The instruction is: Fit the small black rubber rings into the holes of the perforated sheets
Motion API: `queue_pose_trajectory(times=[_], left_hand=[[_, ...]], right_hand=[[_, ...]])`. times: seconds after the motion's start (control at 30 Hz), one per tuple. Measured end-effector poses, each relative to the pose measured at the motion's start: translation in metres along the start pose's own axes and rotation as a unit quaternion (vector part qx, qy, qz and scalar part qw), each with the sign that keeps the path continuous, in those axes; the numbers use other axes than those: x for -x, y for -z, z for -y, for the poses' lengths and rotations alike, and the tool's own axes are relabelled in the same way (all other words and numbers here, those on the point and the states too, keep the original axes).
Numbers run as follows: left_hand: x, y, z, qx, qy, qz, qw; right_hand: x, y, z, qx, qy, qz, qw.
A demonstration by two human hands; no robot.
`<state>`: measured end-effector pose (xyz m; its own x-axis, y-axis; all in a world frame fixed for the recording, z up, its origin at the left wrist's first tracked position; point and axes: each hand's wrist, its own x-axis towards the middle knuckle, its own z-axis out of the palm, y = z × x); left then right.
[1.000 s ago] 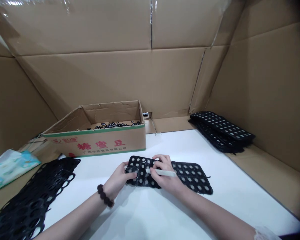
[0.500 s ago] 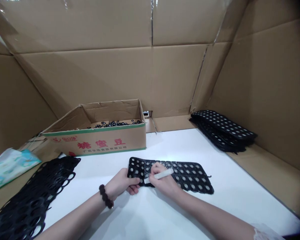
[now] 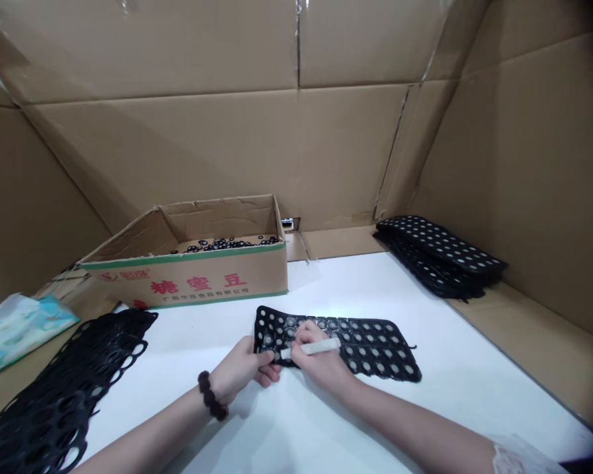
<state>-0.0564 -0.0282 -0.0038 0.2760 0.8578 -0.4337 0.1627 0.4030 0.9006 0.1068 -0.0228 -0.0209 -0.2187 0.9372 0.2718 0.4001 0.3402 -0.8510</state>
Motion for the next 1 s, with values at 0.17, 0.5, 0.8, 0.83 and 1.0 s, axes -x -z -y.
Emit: queue_pose_trajectory(times=[0.17,0.5,0.8,0.83,1.0], left_hand=[[0.001,-0.002,0.0,-0.024,-0.005,-0.007,1.0],[-0.001,0.006,0.0,-0.001,0.0,0.043,0.999],[-0.002,0.015,-0.004,0.022,0.043,0.089,0.995],[-0.002,0.015,-0.004,0.026,0.045,0.09,0.995],[-0.002,0.015,-0.003,0.045,0.044,0.075,0.995]], right_hand=[[0.004,-0.004,0.002,0.079,0.062,0.021,0.995],[-0.003,-0.012,-0.001,0.194,0.051,0.02,0.979],[-0.001,0.002,0.002,0.107,0.075,0.021,0.991],[-0.002,0.004,0.001,0.083,0.074,0.024,0.993],[-0.007,0.008,-0.002,0.009,0.044,0.017,0.999]])
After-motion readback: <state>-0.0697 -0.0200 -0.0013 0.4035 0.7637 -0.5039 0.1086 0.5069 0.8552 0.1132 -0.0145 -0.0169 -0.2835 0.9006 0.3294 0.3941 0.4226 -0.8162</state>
